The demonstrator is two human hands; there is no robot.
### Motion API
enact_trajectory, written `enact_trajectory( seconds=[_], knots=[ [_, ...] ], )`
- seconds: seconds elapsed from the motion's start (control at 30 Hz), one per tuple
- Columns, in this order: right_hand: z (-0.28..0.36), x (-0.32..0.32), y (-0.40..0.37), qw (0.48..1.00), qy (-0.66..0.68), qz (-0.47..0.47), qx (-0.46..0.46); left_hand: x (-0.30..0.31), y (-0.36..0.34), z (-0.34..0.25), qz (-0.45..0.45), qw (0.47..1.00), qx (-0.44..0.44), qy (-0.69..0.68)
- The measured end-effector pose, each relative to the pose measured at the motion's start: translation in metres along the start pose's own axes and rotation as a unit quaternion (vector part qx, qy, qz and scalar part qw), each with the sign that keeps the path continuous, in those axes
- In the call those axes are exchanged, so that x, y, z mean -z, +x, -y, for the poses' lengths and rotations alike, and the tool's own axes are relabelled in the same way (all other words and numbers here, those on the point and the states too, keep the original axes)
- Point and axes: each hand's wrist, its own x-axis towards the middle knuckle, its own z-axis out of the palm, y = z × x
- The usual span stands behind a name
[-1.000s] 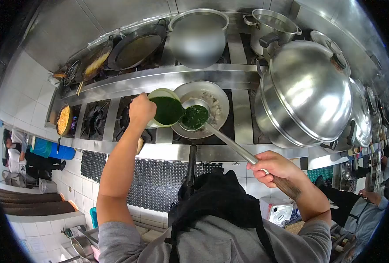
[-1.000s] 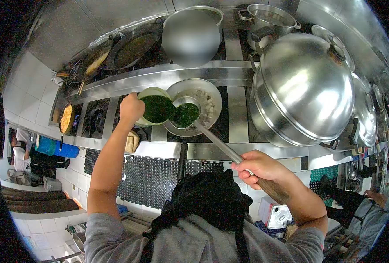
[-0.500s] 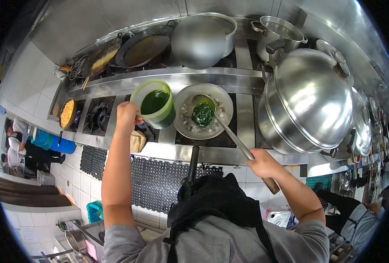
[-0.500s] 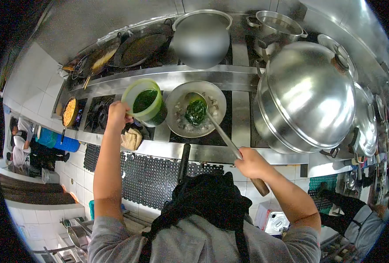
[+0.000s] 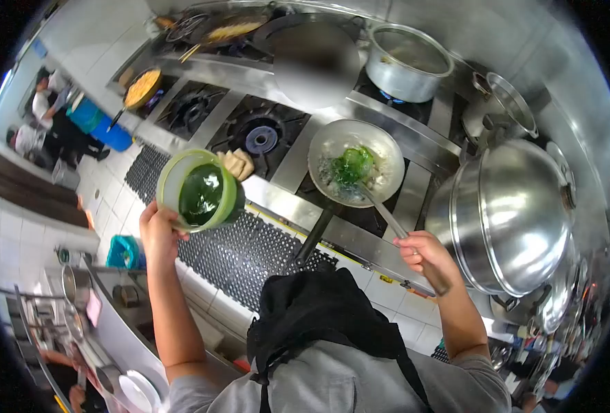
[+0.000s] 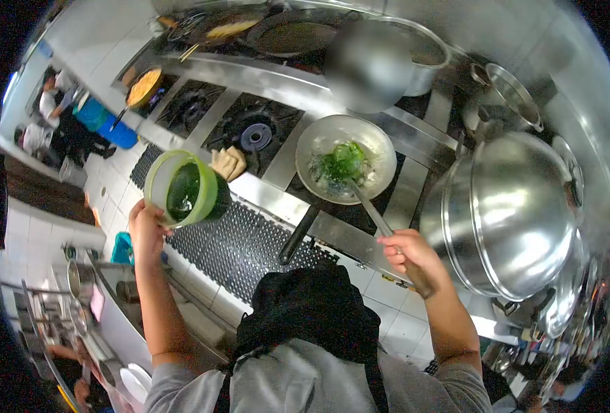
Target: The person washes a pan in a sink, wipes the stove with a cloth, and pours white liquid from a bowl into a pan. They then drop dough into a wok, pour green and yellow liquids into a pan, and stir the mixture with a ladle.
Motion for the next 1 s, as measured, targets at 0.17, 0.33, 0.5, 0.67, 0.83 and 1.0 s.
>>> enact_trajectory(
  seconds=[0.17,0.33,0.5,0.67,0.83,1.0],
  knots=[
    [-0.008,0.007,-0.003,0.991,0.092,0.084,-0.053,0.12,-0.036,0.031,-0.092,0.995,0.009,0.027],
    [-0.019,-0.03,-0.033,0.988,-0.112,-0.061,0.086,0.235,-0.09,0.037,-0.169,0.985,0.014,0.032],
    [-0.034,-0.035,-0.032,0.959,-0.2,-0.123,0.16,0.344,-0.144,0.044,-0.232,0.972,-0.011,0.039],
    [-0.051,-0.015,-0.012,0.747,-0.505,-0.308,0.304,0.436,-0.207,0.055,-0.312,0.95,0.008,0.031],
    [-0.06,0.037,0.078,0.6,-0.648,-0.329,0.333,0.486,-0.269,0.058,-0.364,0.927,0.049,0.077],
    [-0.05,0.106,0.159,0.572,-0.712,-0.304,0.27,0.518,-0.327,0.075,-0.469,0.88,0.066,-0.034]
  ],
)
